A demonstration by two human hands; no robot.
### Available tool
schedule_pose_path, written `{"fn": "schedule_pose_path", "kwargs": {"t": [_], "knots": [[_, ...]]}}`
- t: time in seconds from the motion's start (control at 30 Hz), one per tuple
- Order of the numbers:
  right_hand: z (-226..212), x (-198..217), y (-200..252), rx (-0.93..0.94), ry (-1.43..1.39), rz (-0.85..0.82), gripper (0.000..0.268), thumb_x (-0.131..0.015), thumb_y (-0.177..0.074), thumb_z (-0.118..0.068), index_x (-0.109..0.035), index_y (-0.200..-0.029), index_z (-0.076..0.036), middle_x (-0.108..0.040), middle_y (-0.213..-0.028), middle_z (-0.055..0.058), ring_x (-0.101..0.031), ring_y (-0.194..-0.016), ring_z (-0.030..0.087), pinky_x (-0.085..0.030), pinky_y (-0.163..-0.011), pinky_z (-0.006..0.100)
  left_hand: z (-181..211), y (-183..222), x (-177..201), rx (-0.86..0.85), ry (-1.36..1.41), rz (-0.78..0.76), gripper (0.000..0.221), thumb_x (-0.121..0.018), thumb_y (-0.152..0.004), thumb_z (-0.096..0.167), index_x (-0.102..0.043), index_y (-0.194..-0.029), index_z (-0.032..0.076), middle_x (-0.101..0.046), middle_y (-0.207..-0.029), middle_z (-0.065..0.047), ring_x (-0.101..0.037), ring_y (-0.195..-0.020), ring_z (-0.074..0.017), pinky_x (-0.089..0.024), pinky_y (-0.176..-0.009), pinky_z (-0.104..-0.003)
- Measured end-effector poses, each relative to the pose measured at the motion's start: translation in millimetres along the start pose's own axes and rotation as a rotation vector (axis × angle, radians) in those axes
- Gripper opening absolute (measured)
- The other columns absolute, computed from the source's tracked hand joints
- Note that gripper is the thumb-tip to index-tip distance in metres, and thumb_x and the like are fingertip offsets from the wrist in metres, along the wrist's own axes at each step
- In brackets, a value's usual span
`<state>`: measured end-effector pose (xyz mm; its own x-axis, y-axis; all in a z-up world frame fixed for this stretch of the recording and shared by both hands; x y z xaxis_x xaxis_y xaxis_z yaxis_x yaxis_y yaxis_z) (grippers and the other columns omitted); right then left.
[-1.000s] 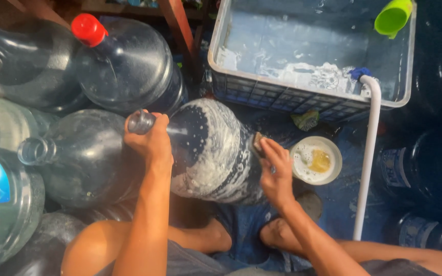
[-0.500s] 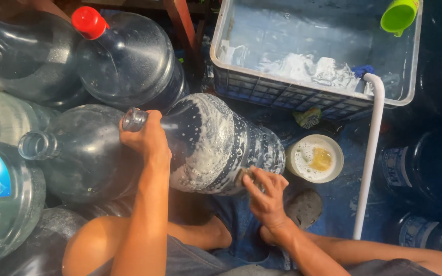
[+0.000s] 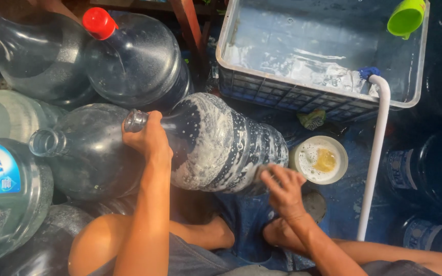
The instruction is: Scrubbing the exterior surface of a large plastic water jug with an abrasive pad
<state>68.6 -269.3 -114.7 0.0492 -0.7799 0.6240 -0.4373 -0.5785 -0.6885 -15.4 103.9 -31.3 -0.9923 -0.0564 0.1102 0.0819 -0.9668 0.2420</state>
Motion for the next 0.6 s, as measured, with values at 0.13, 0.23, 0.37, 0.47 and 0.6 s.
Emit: {"fn": "schedule_pose_path", "kwargs": {"t": [0.13, 0.23, 0.37, 0.47, 0.6], "knots": [[27.4, 20.8, -63.3, -0.327, 0.048, 0.051, 0.048, -0.064, -0.088, -0.001, -0.068, -0.134, -0.013, -0.068, -0.126, 0.014, -0.064, -0.1, 0.036, -0.037, -0.086, 0.047, 8.0, 3.5, -3.0, -0.011, 0.017, 0.014, 0.054, -0.074, -0.067, 0.001, -0.052, -0.117, 0.001, -0.063, -0.085, 0.001, -0.058, -0.082, -0.0088, -0.052, -0.065, -0.024], [33.1, 9.6, -81.8, -0.651, -0.133, 0.107, 0.045, -0.068, -0.089, 0.0, -0.067, -0.133, -0.006, -0.068, -0.117, 0.022, -0.065, -0.101, 0.044, -0.044, -0.086, 0.051, 12.1, 16.8, -2.7, -0.017, 0.014, 0.016, 0.053, -0.072, -0.067, 0.0, -0.053, -0.116, 0.001, -0.063, -0.084, 0.0, -0.059, -0.082, -0.0089, -0.052, -0.064, -0.023], [-19.8, 13.8, -93.3, -0.858, 0.065, 0.094, 0.038, -0.069, -0.096, -0.018, -0.069, -0.131, -0.004, -0.064, -0.105, 0.016, -0.064, -0.093, 0.04, -0.042, -0.077, 0.052, 7.6, 19.1, -1.8, -0.048, 0.104, 0.081, 0.05, -0.072, -0.065, -0.002, -0.06, -0.113, 0.001, -0.062, -0.091, -0.006, -0.062, -0.088, -0.0123, -0.055, -0.073, -0.026], [-50.0, -11.0, -32.7, -0.915, -0.042, 0.046, 0.059, -0.068, -0.094, -0.027, -0.052, -0.15, -0.019, -0.054, -0.113, 0.011, -0.052, -0.104, 0.026, -0.04, -0.09, 0.044, 5.3, 19.2, 3.0, 0.085, 0.227, 0.139, 0.047, -0.068, -0.066, 0.001, -0.062, -0.112, 0.006, -0.066, -0.092, -0.004, -0.065, -0.078, -0.0152, -0.058, -0.074, -0.028], [-33.5, -2.2, -52.0, -0.795, 0.089, 0.111, 0.058, -0.07, -0.092, -0.025, -0.055, -0.148, -0.018, -0.057, -0.118, 0.013, -0.053, -0.107, 0.032, -0.036, -0.086, 0.049, -6.0, 18.2, -2.5, 0.126, 0.212, 0.104, 0.047, -0.071, -0.069, 0.001, -0.063, -0.115, 0.009, -0.067, -0.096, -0.005, -0.067, -0.078, -0.0141, -0.058, -0.074, -0.025]]}}
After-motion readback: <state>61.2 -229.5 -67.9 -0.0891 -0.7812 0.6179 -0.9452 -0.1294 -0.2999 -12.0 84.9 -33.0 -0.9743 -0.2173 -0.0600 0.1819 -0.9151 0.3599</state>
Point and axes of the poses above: each hand's wrist, its own y-axis away from the middle knuckle, its own x-axis out of the back of the hand, z = x × y, the point moved 10 cm from there along -y, towards the middle knuckle
